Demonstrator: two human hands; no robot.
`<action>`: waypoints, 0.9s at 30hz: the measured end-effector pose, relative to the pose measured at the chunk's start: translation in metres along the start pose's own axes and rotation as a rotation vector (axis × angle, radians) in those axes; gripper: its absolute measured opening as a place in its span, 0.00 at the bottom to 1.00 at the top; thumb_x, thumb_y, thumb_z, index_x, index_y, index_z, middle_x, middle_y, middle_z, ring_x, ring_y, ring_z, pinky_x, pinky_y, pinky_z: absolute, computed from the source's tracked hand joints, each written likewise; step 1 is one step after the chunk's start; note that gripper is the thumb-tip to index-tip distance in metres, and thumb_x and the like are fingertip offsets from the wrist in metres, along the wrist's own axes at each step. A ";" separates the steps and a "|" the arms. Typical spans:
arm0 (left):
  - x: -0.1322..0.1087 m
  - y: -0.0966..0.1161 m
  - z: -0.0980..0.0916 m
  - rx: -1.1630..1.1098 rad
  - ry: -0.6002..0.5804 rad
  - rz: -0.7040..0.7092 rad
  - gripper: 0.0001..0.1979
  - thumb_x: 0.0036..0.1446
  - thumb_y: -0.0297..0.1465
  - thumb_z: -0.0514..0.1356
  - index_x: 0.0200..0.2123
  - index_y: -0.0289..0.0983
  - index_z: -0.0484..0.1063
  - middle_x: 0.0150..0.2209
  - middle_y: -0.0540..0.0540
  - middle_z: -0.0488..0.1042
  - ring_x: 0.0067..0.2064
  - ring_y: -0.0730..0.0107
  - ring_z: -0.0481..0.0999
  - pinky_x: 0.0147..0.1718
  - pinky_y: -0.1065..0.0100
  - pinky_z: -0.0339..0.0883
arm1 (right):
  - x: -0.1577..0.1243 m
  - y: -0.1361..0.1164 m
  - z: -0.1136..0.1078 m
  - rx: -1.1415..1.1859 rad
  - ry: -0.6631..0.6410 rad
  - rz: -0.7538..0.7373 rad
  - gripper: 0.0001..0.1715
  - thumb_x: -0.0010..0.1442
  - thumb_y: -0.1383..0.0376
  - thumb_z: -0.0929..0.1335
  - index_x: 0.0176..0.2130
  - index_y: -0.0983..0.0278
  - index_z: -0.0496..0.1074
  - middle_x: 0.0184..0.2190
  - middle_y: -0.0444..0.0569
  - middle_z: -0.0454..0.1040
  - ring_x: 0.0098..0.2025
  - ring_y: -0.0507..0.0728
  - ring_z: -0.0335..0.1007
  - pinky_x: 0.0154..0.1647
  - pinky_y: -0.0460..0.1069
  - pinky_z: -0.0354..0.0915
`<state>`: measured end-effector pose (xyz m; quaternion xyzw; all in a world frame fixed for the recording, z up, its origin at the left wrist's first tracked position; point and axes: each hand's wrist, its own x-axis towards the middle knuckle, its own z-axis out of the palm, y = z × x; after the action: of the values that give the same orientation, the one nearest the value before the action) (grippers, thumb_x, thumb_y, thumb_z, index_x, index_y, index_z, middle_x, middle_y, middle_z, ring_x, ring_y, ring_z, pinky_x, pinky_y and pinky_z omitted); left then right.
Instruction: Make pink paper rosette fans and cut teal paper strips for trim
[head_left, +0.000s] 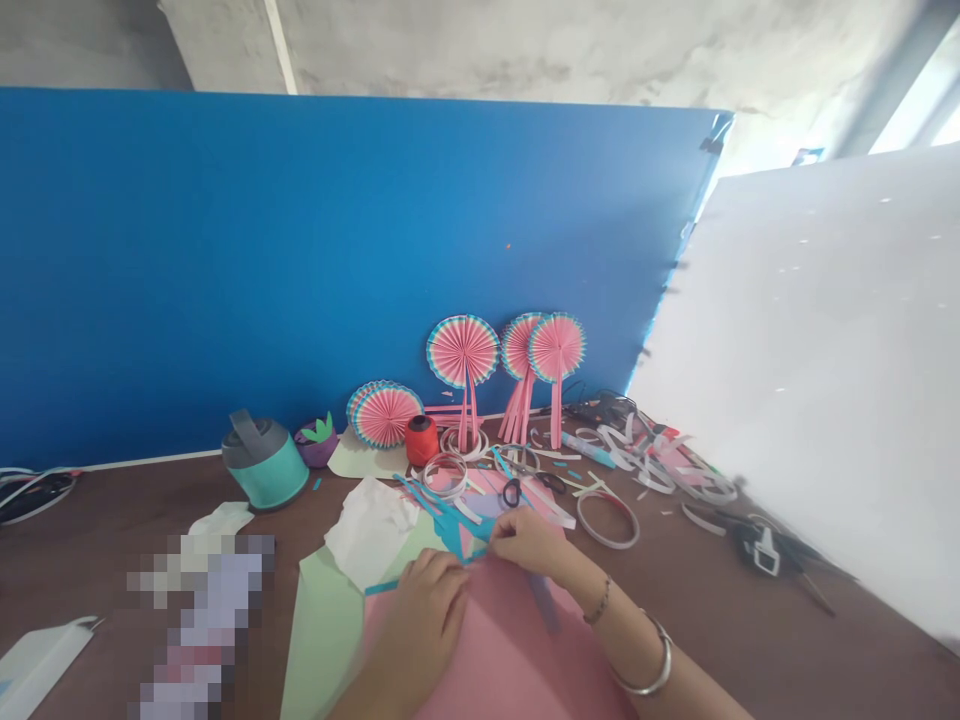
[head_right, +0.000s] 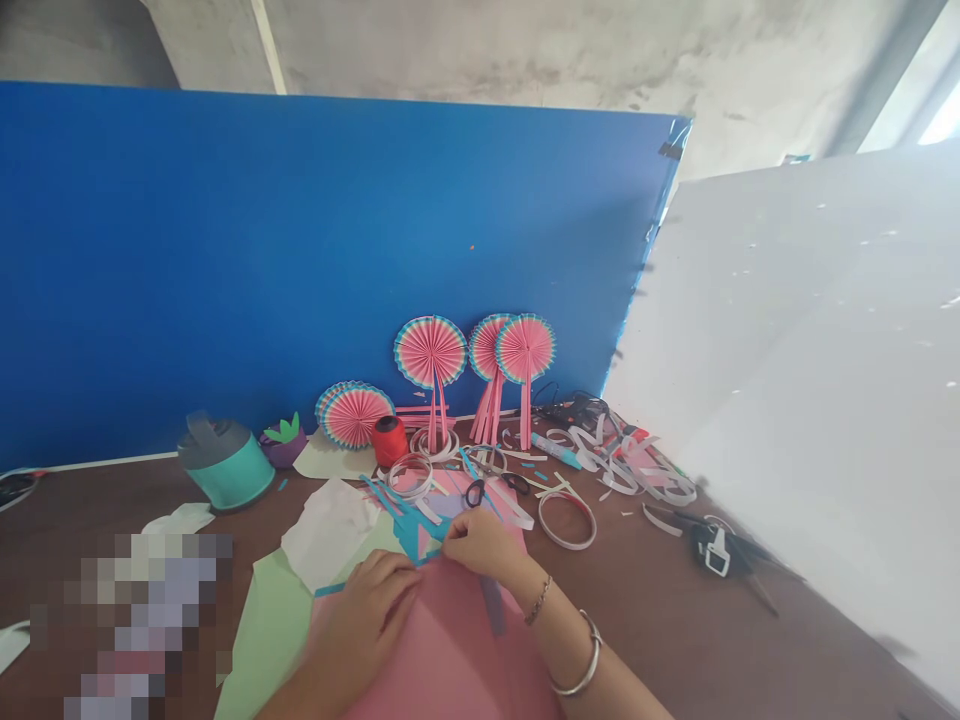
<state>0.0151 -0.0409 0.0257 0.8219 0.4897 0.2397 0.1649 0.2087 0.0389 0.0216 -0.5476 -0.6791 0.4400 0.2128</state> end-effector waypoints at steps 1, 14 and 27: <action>0.000 0.000 0.001 0.012 -0.025 0.007 0.15 0.63 0.25 0.49 0.44 0.40 0.75 0.43 0.44 0.75 0.46 0.61 0.71 0.45 0.58 0.67 | 0.001 0.001 0.002 -0.023 0.007 0.005 0.06 0.42 0.72 0.65 0.17 0.65 0.67 0.15 0.39 0.60 0.21 0.48 0.55 0.22 0.43 0.52; -0.002 -0.003 0.004 0.081 -0.099 -0.011 0.15 0.64 0.25 0.48 0.45 0.40 0.73 0.46 0.45 0.73 0.47 0.62 0.69 0.47 0.58 0.63 | -0.003 -0.010 0.004 -0.260 0.039 0.073 0.09 0.42 0.72 0.65 0.15 0.66 0.62 0.15 0.39 0.56 0.24 0.48 0.54 0.25 0.43 0.50; 0.000 0.001 0.003 0.200 -0.129 0.007 0.18 0.64 0.25 0.46 0.49 0.40 0.71 0.46 0.44 0.73 0.46 0.62 0.69 0.47 0.60 0.62 | -0.006 -0.017 0.006 -0.307 0.069 0.120 0.09 0.42 0.73 0.66 0.15 0.66 0.63 0.16 0.40 0.59 0.24 0.48 0.55 0.24 0.44 0.49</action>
<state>0.0176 -0.0412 0.0235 0.8497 0.4966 0.1370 0.1124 0.1965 0.0309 0.0337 -0.6282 -0.6966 0.3239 0.1233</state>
